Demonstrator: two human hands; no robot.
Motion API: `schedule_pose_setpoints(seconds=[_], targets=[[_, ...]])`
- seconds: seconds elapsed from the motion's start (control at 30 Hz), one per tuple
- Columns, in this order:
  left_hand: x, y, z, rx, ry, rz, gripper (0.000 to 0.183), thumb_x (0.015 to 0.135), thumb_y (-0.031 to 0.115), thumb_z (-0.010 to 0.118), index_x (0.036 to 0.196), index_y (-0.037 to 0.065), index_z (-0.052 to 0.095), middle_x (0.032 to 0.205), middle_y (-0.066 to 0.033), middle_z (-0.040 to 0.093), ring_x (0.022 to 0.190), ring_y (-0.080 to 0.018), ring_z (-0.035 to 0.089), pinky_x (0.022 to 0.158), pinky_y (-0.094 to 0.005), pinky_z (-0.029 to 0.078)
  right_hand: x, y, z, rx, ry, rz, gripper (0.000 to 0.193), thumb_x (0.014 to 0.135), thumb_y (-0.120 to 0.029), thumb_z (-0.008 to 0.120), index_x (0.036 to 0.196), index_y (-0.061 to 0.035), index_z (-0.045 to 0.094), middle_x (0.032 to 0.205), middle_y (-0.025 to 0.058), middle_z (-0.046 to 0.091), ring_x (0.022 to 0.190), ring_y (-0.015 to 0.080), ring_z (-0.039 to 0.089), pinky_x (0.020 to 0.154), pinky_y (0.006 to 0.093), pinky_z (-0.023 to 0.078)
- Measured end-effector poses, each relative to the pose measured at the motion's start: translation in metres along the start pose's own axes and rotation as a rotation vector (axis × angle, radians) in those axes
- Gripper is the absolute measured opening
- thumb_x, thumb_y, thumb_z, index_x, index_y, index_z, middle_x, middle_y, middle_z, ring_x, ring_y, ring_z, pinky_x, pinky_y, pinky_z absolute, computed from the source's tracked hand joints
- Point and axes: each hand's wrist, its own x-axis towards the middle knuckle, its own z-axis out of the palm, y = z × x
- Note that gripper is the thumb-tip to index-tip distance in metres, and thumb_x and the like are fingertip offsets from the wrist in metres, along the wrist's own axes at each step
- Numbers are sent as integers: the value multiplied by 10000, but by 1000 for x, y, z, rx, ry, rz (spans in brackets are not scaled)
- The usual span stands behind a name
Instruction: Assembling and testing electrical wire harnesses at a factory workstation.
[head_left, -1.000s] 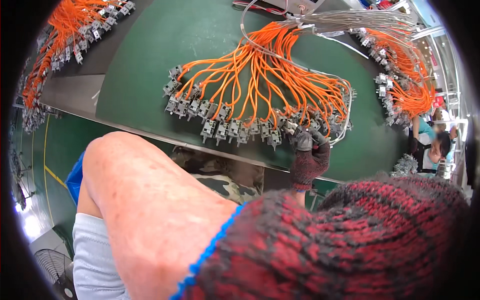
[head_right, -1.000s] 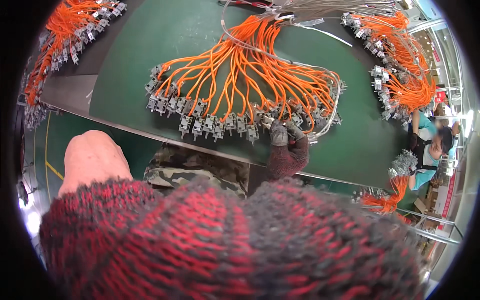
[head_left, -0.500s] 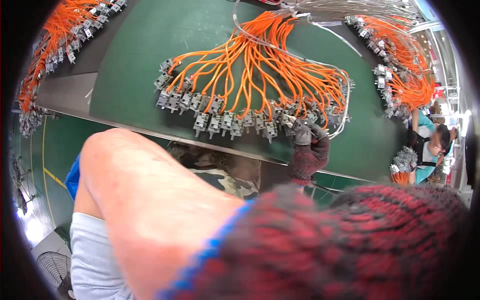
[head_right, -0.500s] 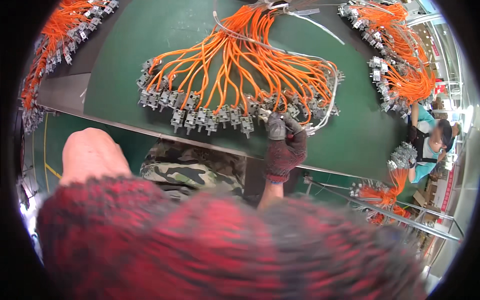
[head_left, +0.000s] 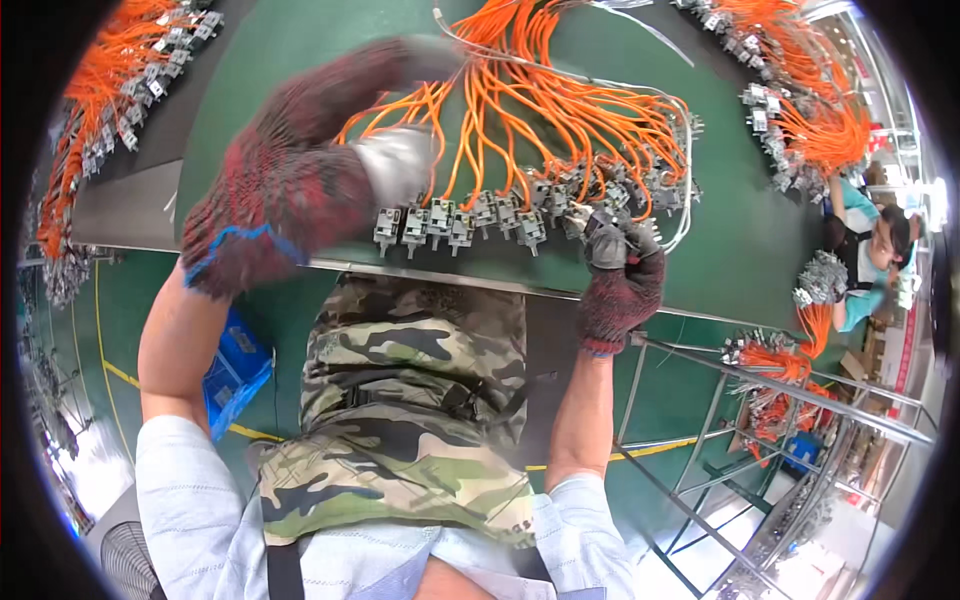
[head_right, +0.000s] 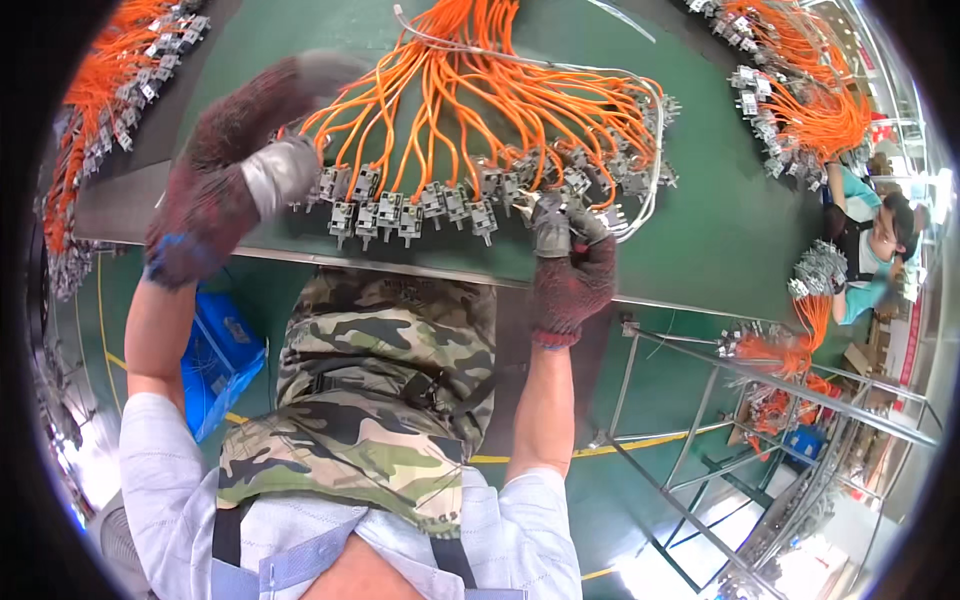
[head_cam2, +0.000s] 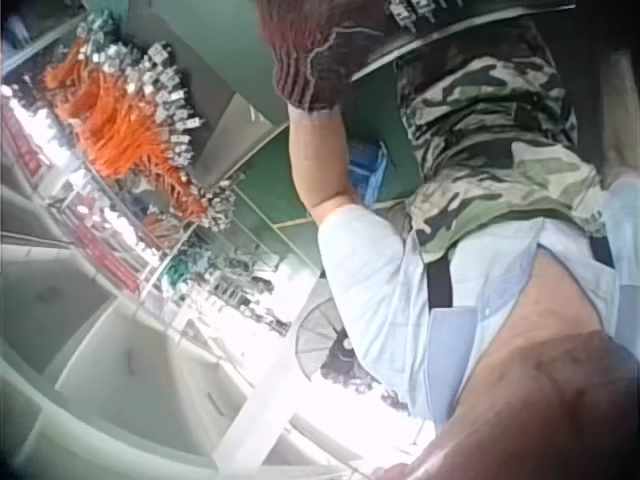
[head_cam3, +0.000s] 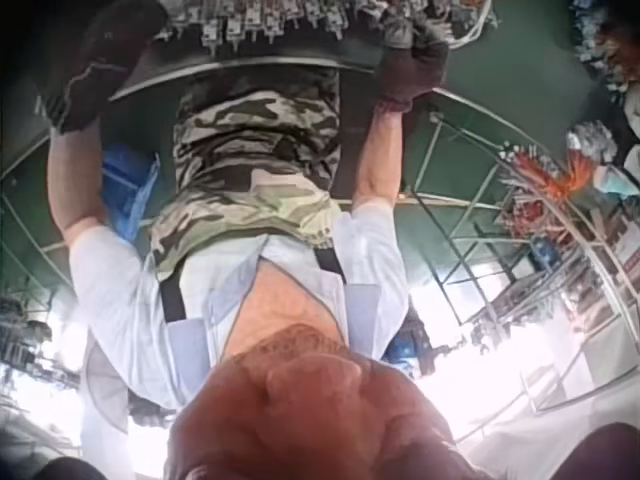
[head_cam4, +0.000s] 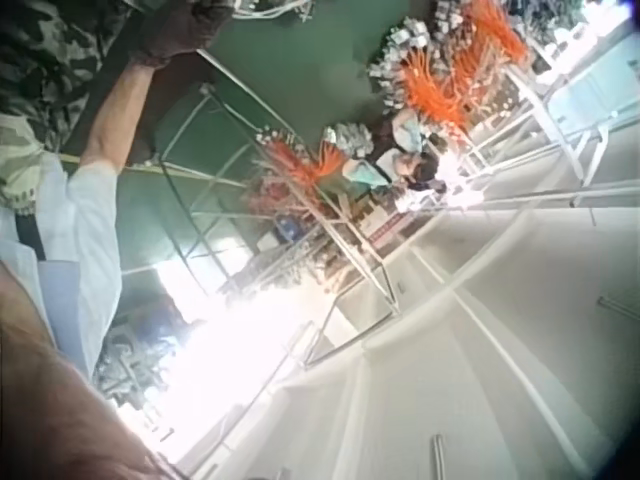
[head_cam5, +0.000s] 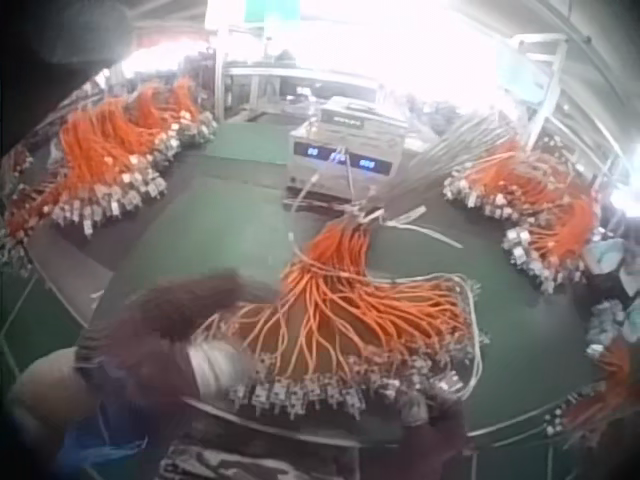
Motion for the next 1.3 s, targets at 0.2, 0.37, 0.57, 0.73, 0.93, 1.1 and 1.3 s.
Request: schedule_pose_setpoints(seconds=[0.2, 0.37, 0.57, 0.73, 0.93, 1.1, 1.3], targets=[[-17, -148, -70, 731, 214, 105, 867, 906, 504, 769, 1585, 56, 471, 1567, -201, 538, 1492, -322, 481, 1243, -465, 352, -3, -10, 8, -256, -37, -103, 231, 963, -4, 771, 1188, 17, 726, 1083, 87, 764, 933, 138, 712, 885, 306, 608], [-23, -187, -61, 659, 243, 272, 943, 880, 543, 804, 1598, 46, 449, 1612, -213, 488, 1533, -343, 427, 1255, -474, 335, -3, 4, 11, -304, 20, -122, 222, 940, -7, 795, 1155, 15, 746, 1036, 75, 770, 908, 126, 706, 834, 298, 598], [-11, -207, -75, 547, 318, 315, 1034, 809, 568, 876, 1589, 37, 451, 1599, -223, 485, 1523, -392, 429, 1234, -480, 388, -5, 21, 12, -275, 23, -123, 214, 938, 0, 793, 1148, 16, 750, 1043, 80, 772, 914, 123, 701, 836, 302, 594], [-12, -204, -78, 603, 142, 334, 1162, 738, 692, 867, 1595, 39, 433, 1646, -262, 394, 1539, -434, 396, 1218, -516, 415, -6, 20, 13, -374, 2, -195, 222, 908, -18, 823, 1116, 0, 748, 1085, 119, 773, 939, 162, 721, 834, 321, 604], [-13, -212, -67, 674, 212, 405, 1227, 677, 750, 860, 1589, 44, 440, 1625, -298, 396, 1517, -469, 412, 1197, -537, 438, -3, 5, 17, -526, -100, -329, 211, 879, -54, 851, 1054, -31, 735, 1132, 155, 764, 944, 226, 753, 831, 357, 619], [-17, -209, -55, 710, 265, 431, 1213, 662, 734, 878, 1573, 49, 466, 1605, -304, 416, 1479, -478, 450, 1178, -546, 453, 2, 2, 13, -631, -171, -439, 206, 878, -35, 847, 1054, -25, 740, 1109, 148, 767, 928, 199, 740, 813, 337, 612], [-26, -212, -33, 715, 352, 415, 1070, 699, 618, 910, 1524, 53, 529, 1577, -297, 440, 1446, -488, 475, 1154, -557, 470, 6, -8, 0, -198, -37, 8, 185, 923, -56, 829, 1071, 15, 741, 950, 48, 734, 838, 78, 663, 736, 251, 571]])
